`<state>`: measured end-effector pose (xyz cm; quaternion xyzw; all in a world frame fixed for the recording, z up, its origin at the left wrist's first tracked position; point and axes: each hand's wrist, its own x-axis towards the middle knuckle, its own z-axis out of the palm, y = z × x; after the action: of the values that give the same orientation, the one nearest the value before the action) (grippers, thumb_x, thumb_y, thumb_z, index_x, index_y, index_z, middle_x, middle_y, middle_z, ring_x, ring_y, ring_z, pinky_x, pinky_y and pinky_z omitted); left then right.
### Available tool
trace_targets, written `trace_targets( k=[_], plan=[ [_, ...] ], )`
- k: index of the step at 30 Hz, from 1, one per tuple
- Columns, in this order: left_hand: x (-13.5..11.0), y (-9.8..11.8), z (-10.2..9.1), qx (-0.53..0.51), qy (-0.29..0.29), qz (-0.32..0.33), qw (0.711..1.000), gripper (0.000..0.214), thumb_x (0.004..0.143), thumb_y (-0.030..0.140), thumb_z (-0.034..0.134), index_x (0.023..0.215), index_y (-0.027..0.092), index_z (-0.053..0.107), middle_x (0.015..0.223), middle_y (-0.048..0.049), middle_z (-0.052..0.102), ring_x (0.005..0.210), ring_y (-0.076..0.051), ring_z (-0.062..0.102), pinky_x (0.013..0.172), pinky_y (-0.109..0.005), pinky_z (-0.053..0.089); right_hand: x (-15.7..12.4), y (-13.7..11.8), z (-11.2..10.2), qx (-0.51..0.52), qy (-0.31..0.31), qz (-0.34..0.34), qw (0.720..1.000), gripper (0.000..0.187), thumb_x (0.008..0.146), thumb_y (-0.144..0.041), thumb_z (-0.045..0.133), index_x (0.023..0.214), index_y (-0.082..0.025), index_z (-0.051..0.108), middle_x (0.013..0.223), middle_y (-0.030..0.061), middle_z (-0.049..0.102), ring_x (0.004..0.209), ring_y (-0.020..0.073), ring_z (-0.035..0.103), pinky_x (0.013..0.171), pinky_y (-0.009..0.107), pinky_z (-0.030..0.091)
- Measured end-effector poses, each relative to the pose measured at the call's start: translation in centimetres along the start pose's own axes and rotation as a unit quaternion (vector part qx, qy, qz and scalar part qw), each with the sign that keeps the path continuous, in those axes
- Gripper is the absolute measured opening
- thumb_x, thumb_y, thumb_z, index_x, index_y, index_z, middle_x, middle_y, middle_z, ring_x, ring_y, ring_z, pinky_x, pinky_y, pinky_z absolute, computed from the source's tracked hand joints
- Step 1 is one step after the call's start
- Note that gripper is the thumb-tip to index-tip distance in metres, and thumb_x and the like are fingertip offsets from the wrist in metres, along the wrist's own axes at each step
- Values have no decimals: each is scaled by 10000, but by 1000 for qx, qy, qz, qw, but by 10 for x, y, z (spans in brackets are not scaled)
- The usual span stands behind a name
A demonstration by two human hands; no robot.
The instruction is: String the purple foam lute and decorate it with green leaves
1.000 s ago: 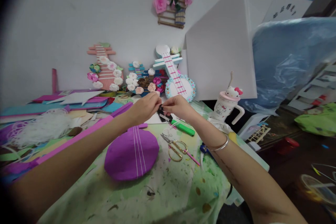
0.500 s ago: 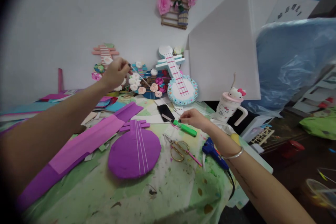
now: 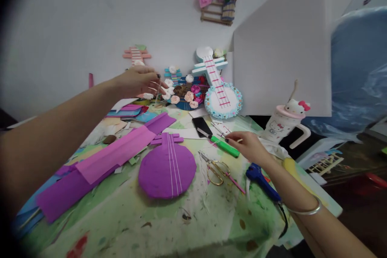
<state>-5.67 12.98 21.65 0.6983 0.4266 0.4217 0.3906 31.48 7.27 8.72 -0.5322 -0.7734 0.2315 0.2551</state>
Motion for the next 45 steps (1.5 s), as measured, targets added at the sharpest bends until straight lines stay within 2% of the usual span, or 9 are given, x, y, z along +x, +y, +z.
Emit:
trace_targets(
  k=[2,7,9,12,17,22,27,38,45],
  plan=[
    [-7,9,13,9,-36,1,999,149,860,233,508,804,102,552,889,-99,669,822,-240,684,703,-375,528,1,-30,13,110,36,-75,990,411,805,-405,587,1156,-194,627,1137,108,655,977,245,622,847,372,492],
    [-33,44,43,9,52,38,998,239,917,253,428,815,85,565,870,-66,639,950,-295,655,663,-375,542,7,-105,44,299,-41,-210,930,692,794,-401,656,1404,-323,339,1482,53,349,1312,237,393,1072,407,344],
    [-44,60,51,2,0,17,1000,214,899,241,467,817,74,574,884,-60,640,961,-305,648,667,-380,537,7,-123,56,371,-79,-218,899,696,771,-387,689,1384,-319,366,1430,66,421,1243,229,473,1028,384,392],
    [-48,66,51,-29,-85,18,996,206,897,219,448,811,86,579,861,-39,649,942,-274,658,665,-345,524,-2,-134,72,455,-157,-173,859,454,823,-359,637,1246,-241,522,940,65,688,793,170,650,743,314,513],
    [-24,-7,21,-3,-31,-13,999,170,844,276,513,782,124,556,812,-70,686,800,-209,682,582,-256,507,-48,-121,114,519,-144,17,842,307,858,-458,558,945,-178,648,451,-66,434,368,59,277,389,207,200],
    [-9,-112,4,125,-11,-134,983,124,766,257,551,724,147,512,791,-80,684,750,-171,647,586,-245,493,-87,-110,165,548,-76,144,821,431,801,-592,555,871,-175,642,459,-82,317,406,73,210,410,222,160],
    [-10,-178,19,198,-19,-150,968,114,695,211,565,642,165,475,676,-48,621,699,-160,589,543,-227,431,-94,-113,196,514,-81,191,833,530,677,-705,590,748,-180,598,464,-73,327,419,76,247,410,214,158],
    [-4,-229,28,254,-41,-138,956,100,637,186,577,596,178,486,552,15,529,554,-123,455,531,-245,327,-105,-109,216,517,-67,300,799,625,539,-743,647,751,-157,607,397,-94,339,347,56,253,369,206,147],
    [-2,-233,26,238,-58,-150,958,78,615,171,581,583,170,510,539,21,516,553,-122,453,542,-246,317,-107,-111,217,592,-80,349,721,646,448,-672,737,805,-170,540,344,-123,355,305,30,169,302,170,108]
  ],
)
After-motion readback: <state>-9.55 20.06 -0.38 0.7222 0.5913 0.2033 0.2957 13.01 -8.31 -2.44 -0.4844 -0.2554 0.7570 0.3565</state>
